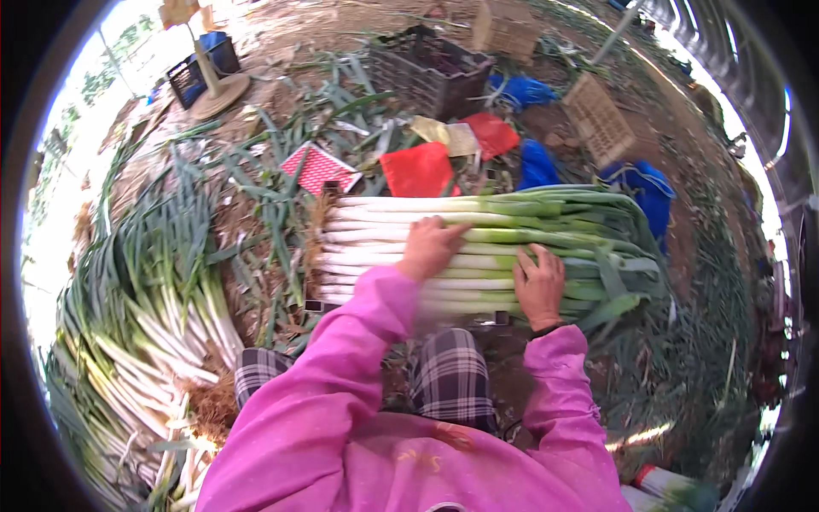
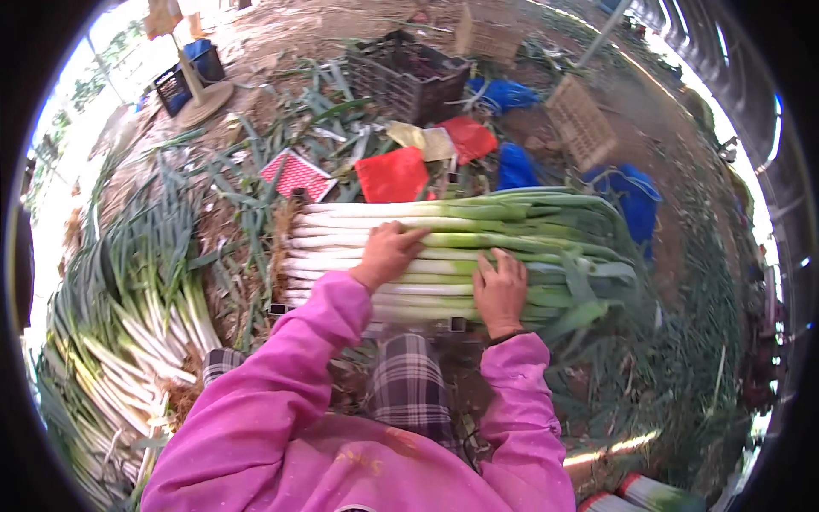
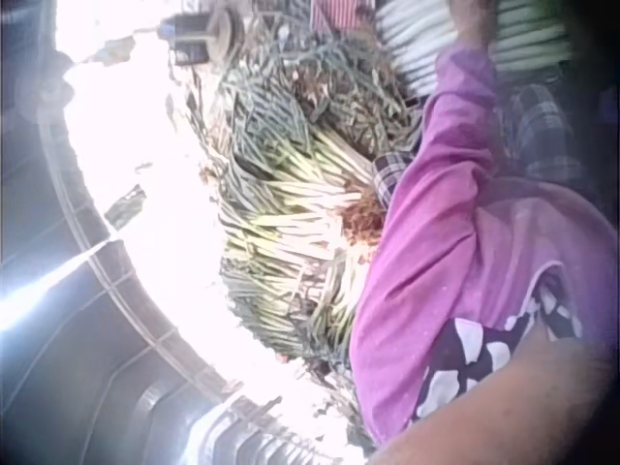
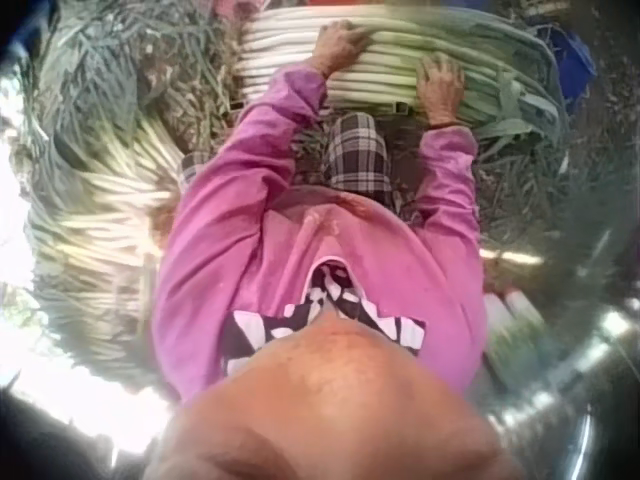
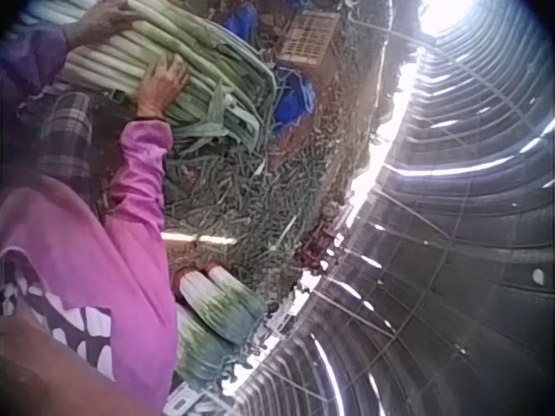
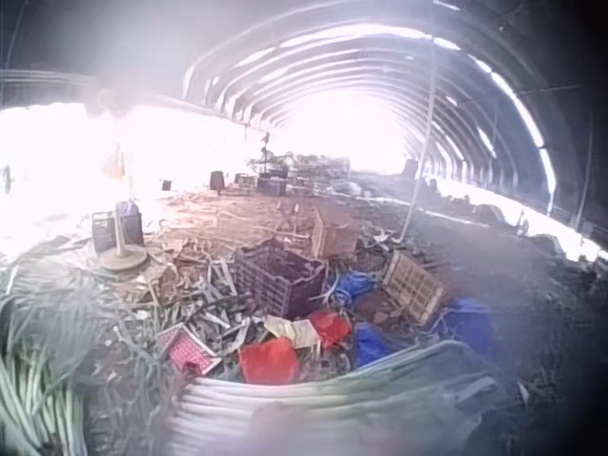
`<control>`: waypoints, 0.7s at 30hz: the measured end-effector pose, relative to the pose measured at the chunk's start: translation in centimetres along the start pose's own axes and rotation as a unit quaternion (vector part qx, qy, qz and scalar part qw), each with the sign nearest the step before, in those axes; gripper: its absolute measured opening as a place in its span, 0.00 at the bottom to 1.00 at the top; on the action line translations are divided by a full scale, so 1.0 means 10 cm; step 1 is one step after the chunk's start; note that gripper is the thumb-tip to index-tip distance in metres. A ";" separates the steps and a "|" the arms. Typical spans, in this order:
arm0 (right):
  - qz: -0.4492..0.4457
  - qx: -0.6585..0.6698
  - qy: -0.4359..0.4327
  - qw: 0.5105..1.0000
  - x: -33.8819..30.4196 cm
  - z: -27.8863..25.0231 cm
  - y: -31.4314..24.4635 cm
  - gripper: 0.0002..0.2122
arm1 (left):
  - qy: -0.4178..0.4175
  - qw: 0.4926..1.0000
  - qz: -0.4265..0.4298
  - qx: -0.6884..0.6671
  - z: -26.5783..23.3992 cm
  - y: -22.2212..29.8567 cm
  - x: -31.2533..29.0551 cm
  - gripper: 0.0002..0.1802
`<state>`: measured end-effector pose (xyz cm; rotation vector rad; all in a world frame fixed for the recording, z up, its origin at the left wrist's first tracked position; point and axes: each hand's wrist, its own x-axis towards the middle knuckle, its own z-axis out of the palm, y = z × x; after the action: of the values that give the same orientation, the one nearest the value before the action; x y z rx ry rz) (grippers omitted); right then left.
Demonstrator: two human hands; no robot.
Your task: The person organizes and bundles leeks together by hand. They select individual leeks from a pile, align them on a small metal frame, and pat the bundle to even the stalks.
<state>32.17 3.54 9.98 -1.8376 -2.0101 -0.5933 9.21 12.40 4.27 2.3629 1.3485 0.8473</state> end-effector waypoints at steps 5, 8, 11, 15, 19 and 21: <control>0.116 0.064 -0.138 0.982 0.22 -0.55 0.67 0.08 | -0.071 0.995 -0.069 0.019 -0.08 0.02 0.03 0.19; 0.166 0.081 -0.196 0.963 0.47 -0.85 1.30 0.13 | -0.058 0.996 -0.068 0.017 -0.06 0.03 0.02 0.20; 0.213 0.030 -0.318 0.924 0.76 -1.13 1.91 0.15 | -0.064 0.995 -0.075 0.013 -0.09 0.03 -0.01 0.20; 0.229 -0.006 -0.326 0.917 0.50 -1.42 3.05 0.16 | -0.057 0.996 -0.064 -0.016 -0.01 0.11 0.04 0.20; 0.411 -0.373 -0.286 0.781 0.42 -1.69 2.91 0.16 | -0.010 0.998 -0.055 0.000 0.00 -0.04 -0.02 0.18; 0.406 -0.400 -0.200 0.797 0.55 -1.82 2.70 0.18 | -0.007 0.998 -0.060 -0.002 -0.01 -0.02 0.01 0.18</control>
<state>58.11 0.52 30.20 -3.2593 -0.9013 -0.8873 9.04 12.56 4.23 2.2556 1.4650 0.7952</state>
